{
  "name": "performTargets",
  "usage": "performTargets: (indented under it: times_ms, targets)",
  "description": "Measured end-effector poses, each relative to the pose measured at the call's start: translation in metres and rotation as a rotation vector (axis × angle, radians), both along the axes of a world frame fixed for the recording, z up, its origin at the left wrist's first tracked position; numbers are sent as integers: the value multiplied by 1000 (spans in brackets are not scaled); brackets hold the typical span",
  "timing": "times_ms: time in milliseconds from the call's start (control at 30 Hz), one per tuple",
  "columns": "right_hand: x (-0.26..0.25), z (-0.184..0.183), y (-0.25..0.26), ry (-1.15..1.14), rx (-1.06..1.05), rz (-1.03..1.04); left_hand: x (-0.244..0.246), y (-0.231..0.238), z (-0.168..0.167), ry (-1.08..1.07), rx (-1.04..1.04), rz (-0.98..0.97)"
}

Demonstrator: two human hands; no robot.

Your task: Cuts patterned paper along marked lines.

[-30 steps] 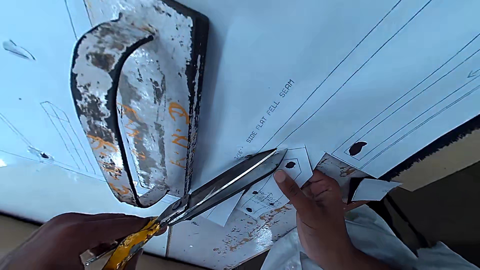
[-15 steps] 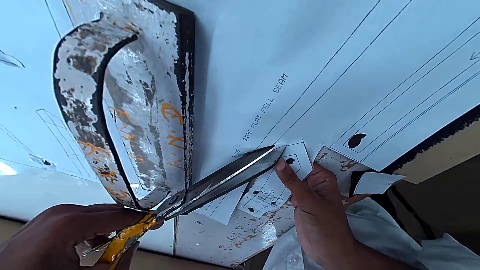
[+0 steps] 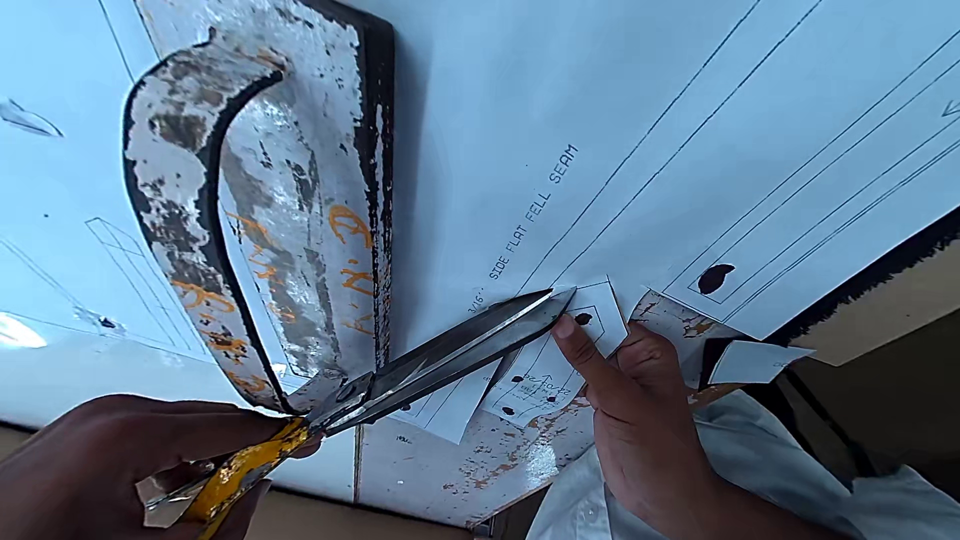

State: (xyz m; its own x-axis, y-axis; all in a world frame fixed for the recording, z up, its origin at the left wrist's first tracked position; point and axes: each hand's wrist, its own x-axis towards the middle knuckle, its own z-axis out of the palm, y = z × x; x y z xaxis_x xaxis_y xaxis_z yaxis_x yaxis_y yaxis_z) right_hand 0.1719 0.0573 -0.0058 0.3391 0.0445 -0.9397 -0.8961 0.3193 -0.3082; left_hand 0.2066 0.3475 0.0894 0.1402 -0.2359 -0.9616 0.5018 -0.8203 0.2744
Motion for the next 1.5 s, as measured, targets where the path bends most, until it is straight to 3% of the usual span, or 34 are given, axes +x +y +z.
performTargets:
  times_ms: [500, 800, 933, 1500]
  targets:
    - [-9, -3, -13, -106, 84, 68, 4, -12, 5, 3, 40, -2]
    - [-11, 7, 7, 100, 140, -73, -7, -9, 4, 0, 11, 9]
    - [-12, 6, 12, 63, 67, -77, -7, -10, 4, 8, 23, 10]
    - [-17, 1, 2, -57, 125, -9, -11, -7, 2, -39, 0, 0]
